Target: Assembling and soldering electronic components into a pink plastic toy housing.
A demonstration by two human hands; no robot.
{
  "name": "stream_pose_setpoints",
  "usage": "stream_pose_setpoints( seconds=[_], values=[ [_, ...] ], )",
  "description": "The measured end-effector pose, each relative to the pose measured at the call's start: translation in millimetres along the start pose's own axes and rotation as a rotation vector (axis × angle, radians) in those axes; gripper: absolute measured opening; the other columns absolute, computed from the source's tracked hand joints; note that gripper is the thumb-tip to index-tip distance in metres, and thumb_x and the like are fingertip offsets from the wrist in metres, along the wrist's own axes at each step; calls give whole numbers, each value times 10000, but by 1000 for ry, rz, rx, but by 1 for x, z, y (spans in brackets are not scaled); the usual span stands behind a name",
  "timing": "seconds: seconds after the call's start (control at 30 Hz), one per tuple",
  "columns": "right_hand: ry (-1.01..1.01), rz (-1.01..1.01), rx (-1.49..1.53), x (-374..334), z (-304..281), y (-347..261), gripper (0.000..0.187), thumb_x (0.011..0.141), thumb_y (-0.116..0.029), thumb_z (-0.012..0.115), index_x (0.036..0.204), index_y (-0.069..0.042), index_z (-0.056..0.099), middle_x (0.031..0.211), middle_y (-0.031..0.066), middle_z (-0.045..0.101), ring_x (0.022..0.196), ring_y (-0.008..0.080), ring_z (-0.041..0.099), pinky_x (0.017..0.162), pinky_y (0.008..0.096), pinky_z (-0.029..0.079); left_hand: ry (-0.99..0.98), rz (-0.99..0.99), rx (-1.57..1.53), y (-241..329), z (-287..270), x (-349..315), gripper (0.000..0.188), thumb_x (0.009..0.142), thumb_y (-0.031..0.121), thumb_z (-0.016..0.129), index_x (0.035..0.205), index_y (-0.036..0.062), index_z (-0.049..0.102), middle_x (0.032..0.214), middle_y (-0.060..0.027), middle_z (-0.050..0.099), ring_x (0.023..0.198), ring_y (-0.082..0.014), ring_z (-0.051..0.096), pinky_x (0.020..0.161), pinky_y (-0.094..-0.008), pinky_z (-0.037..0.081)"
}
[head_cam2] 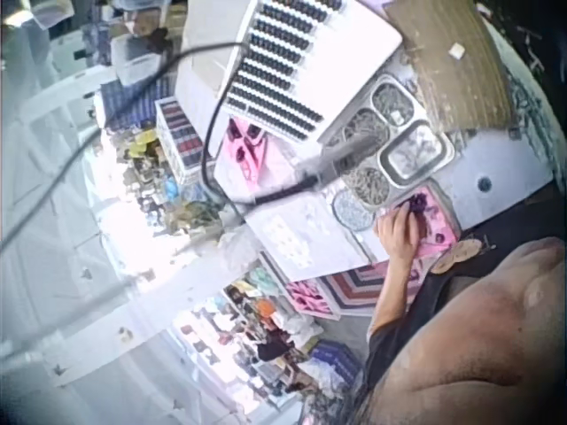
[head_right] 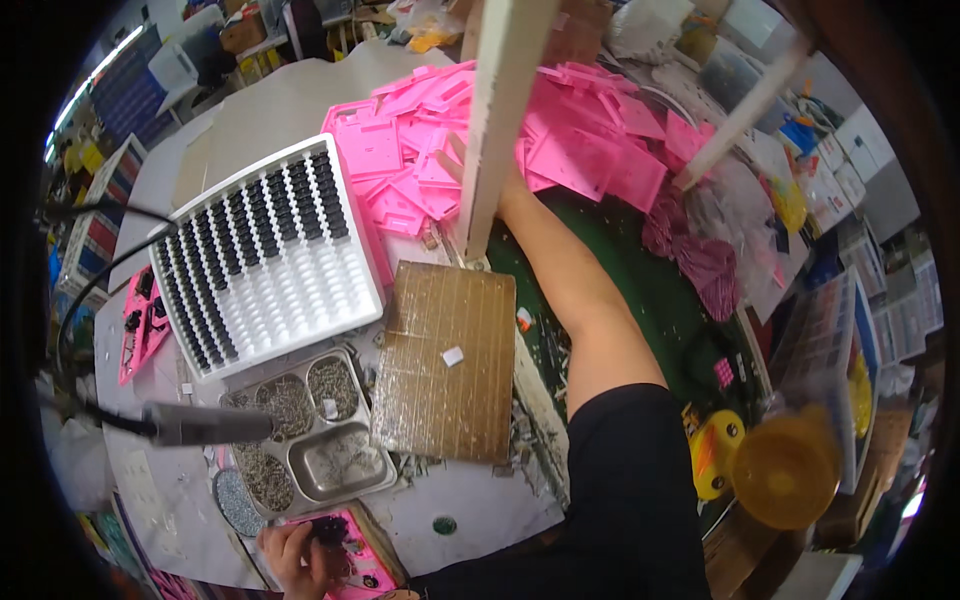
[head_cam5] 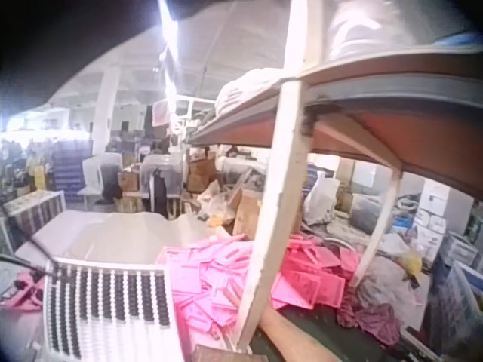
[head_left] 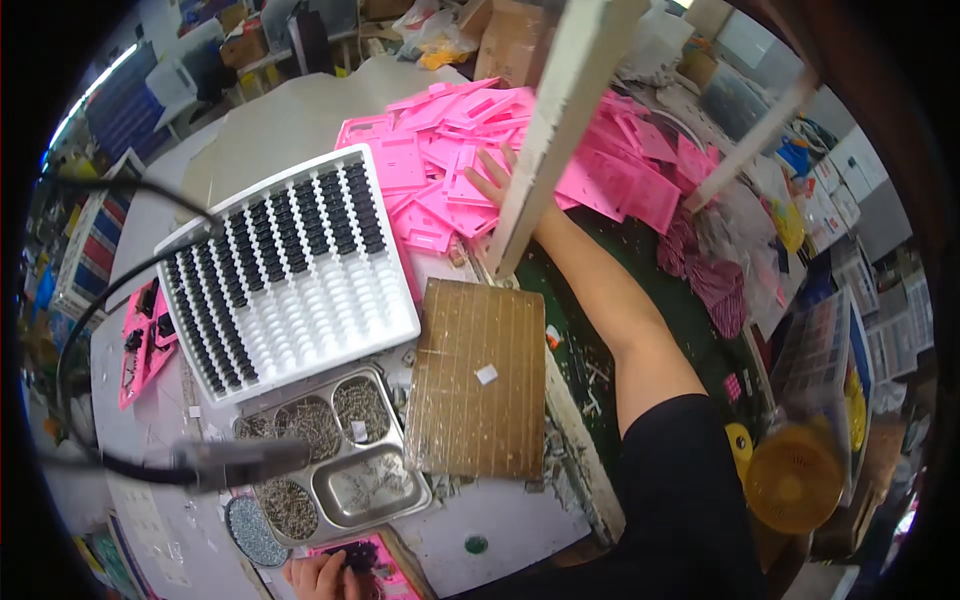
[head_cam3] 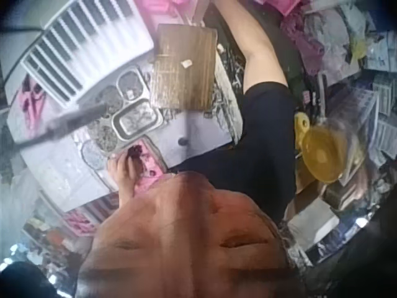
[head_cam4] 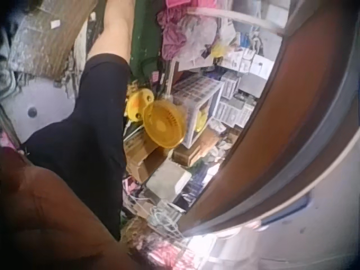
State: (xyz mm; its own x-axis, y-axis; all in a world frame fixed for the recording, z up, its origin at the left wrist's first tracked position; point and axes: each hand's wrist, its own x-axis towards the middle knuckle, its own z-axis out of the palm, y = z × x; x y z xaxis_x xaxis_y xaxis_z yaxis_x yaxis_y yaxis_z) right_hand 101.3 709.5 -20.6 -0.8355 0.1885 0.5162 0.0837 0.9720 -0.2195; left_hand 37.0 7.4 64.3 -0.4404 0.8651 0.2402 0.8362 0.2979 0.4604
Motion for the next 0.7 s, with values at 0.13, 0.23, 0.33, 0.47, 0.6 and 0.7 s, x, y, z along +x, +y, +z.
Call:
stream_pose_setpoints(
  seconds=[0.13,0.23,0.33,0.47,0.6,0.7],
  values=[
    [-371,117,-591,-5,2,15,997,844,-500,695,1645,-249,157,1616,217,352,1437,535,352,1208,603,268,-15,-76,-86,20,-11,30,258,853,69,722,1111,69,718,1009,-131,693,963,-333,636,939,-481,442],
    [-359,223,-499,-28,-69,-17,894,787,-375,771,1571,-221,370,1550,175,436,1359,422,472,1105,552,384,-103,-153,-94,40,-22,45,241,850,63,717,1091,65,721,997,-127,690,946,-332,638,905,-493,457],
    [-456,210,-560,-74,-135,-32,965,671,-333,874,1517,-158,443,1436,121,535,1262,339,553,985,474,488,-150,-191,-148,51,-26,53,225,855,69,710,1079,58,719,1006,-142,693,948,-350,641,899,-496,458],
    [-681,309,-515,-114,-180,-47,1146,640,-292,912,1593,-160,288,1532,186,418,1358,390,461,1090,525,418,-186,-239,-230,58,-16,67,206,869,103,700,1069,59,721,1024,-163,697,967,-374,640,905,-496,456],
    [-656,260,-274,-45,-186,-32,696,769,-288,810,1387,-114,542,1286,163,602,1240,376,542,1021,479,459,-259,-271,-255,65,-11,90,204,870,129,699,1057,52,721,1039,-175,700,976,-388,639,911,-505,453],
    [-256,28,-201,102,-143,-18,357,822,-281,729,1123,-92,687,1088,141,673,1082,347,607,916,464,502,-264,-305,-260,74,-8,102,219,867,132,698,1066,43,715,1047,-178,701,979,-393,636,919,-512,445]
  ],
)
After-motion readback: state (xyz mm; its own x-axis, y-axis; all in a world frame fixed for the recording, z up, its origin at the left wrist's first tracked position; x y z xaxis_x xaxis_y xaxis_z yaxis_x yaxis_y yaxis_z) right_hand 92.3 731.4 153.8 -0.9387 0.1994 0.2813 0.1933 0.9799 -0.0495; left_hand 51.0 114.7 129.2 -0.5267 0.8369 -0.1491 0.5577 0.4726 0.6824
